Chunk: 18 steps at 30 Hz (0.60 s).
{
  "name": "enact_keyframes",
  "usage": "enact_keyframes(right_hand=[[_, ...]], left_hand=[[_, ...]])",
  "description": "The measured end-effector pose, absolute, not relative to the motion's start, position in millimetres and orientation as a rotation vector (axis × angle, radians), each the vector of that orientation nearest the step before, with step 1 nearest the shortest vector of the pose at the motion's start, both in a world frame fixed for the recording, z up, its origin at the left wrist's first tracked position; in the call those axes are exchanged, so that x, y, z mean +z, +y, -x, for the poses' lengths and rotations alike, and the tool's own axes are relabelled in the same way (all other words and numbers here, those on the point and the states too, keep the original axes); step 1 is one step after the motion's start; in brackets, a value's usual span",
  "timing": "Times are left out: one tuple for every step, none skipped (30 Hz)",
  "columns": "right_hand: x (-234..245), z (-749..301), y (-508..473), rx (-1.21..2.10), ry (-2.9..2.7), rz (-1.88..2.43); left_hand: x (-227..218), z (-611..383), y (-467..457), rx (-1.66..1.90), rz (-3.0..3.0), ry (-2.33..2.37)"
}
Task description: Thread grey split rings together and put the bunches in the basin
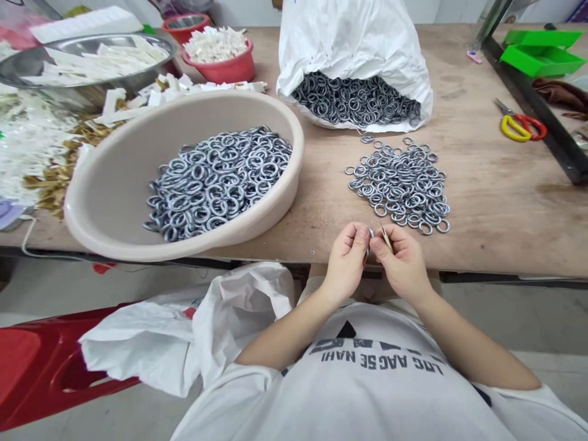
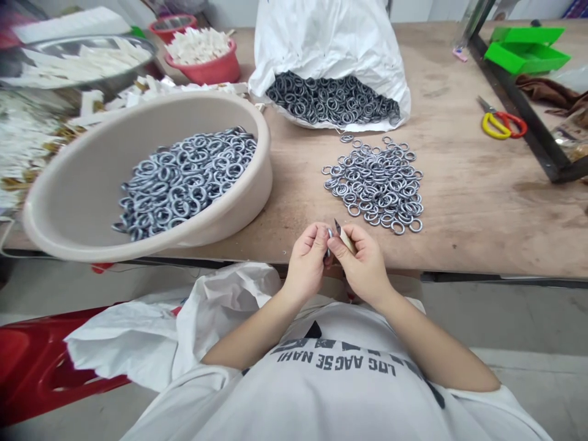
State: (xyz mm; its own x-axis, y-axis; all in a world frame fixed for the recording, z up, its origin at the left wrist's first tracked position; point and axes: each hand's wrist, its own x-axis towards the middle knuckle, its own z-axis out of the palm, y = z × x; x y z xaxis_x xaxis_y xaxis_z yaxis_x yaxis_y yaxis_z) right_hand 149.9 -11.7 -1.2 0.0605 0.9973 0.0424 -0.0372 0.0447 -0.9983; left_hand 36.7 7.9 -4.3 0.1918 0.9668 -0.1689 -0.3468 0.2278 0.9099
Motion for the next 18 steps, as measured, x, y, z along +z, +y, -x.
enact_keyframes(right_hand=[[-2, -149, -11, 1.151, -1.161, 1.165], [-2, -150, -10, 1.149, -1.163, 1.162], [-2, -152, -8, 1.143, -1.164, 1.164], [-1, -154, -6, 1.129, -1.169, 1.173], [1, -157, -4, 1.102, -1.188, 1.186], [3, -161, -4, 1.057, -1.23, 1.2], [5, -164, -4, 0.991, -1.306, 1.216], [7, -167, -5, 0.906, -1.411, 1.228], [9, -169, -6, 0.815, -1.533, 1.234], [10, -171, -8, 0.726, -1.649, 1.238], [12, -173, -11, 0.65, -1.747, 1.239], [12, -174, -13, 0.597, -1.817, 1.242], [13, -175, -14, 0.57, -1.861, 1.248], [14, -175, -15, 0.565, -1.886, 1.256], [15, -175, -16, 0.567, -1.902, 1.264], [16, -175, -17, 0.57, -1.913, 1.267], [17, -174, -18, 0.574, -1.921, 1.261], [19, -174, -19, 0.576, -1.925, 1.25]], left_hand=[[-5, -37, 7, 1.099, -0.869, 0.911], [-5, -37, 6, 1.076, -0.863, 0.898], [-4, -37, 6, 1.041, -0.846, 0.876], [-4, -36, 6, 1.005, -0.822, 0.851], [-3, -36, 6, 0.978, -0.798, 0.828], [-2, -35, 6, 0.962, -0.779, 0.812], [-1, -34, 6, 0.956, -0.767, 0.804], [0, -34, 7, 0.961, -0.761, 0.802], [0, -33, 7, 0.972, -0.758, 0.805], [-1, -33, 6, 0.985, -0.756, 0.808], [-1, -32, 6, 0.996, -0.753, 0.81], [-2, -32, 6, 1.006, -0.75, 0.812], [-3, -32, 6, 1.015, -0.749, 0.813], [-4, -32, 5, 1.021, -0.751, 0.816], [-5, -32, 5, 1.023, -0.754, 0.818], [-6, -31, 5, 1.023, -0.76, 0.818], [-6, -31, 5, 1.02, -0.767, 0.817], [-6, -30, 5, 1.015, -0.773, 0.814]])
